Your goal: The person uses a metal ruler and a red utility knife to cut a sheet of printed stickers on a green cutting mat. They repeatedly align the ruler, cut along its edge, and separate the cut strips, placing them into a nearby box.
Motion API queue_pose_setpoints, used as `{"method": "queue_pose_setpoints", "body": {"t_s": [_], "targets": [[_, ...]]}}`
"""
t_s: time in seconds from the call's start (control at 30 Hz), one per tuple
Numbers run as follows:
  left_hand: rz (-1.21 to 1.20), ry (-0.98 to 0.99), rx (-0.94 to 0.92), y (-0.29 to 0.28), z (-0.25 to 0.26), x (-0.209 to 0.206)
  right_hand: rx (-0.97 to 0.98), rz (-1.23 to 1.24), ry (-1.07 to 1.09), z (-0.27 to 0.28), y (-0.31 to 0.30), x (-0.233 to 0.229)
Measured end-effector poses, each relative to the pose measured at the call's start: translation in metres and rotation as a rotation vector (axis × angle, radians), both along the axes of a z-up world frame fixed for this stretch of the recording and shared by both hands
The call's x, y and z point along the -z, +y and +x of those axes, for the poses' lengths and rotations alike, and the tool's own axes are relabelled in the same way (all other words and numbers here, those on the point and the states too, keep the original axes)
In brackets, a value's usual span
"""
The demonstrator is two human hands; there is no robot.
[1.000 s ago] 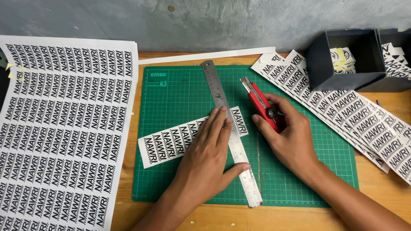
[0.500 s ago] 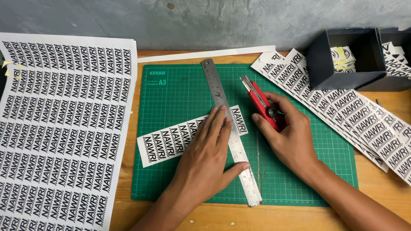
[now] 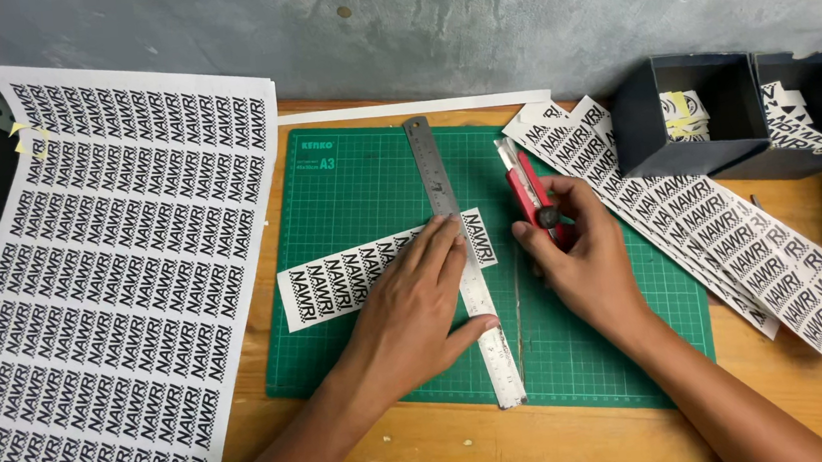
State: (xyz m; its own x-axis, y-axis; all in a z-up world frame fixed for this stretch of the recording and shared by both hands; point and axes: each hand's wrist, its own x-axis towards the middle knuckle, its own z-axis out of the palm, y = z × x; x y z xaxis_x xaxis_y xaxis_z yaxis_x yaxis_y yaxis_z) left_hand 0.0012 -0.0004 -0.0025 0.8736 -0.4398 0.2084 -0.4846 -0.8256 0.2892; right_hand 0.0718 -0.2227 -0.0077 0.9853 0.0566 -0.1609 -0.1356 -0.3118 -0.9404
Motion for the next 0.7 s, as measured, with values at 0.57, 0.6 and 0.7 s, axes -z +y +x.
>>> {"method": "queue_pose_setpoints", "body": {"t_s": [0.57, 0.6, 0.7], "targets": [[-0.063, -0.023, 0.028, 0.001, 0.001, 0.002, -0.303, -0.649, -0.256, -0.034, 0.023, -0.039], [-0.073, -0.036, 0.027, 0.000, 0.000, 0.003, -0.315, -0.696, -0.241, -0.035, 0.024, -0.044], [-0.078, -0.041, 0.016, 0.000, 0.000, 0.006, -0.352, -0.783, -0.256, -0.034, 0.027, -0.047]]}}
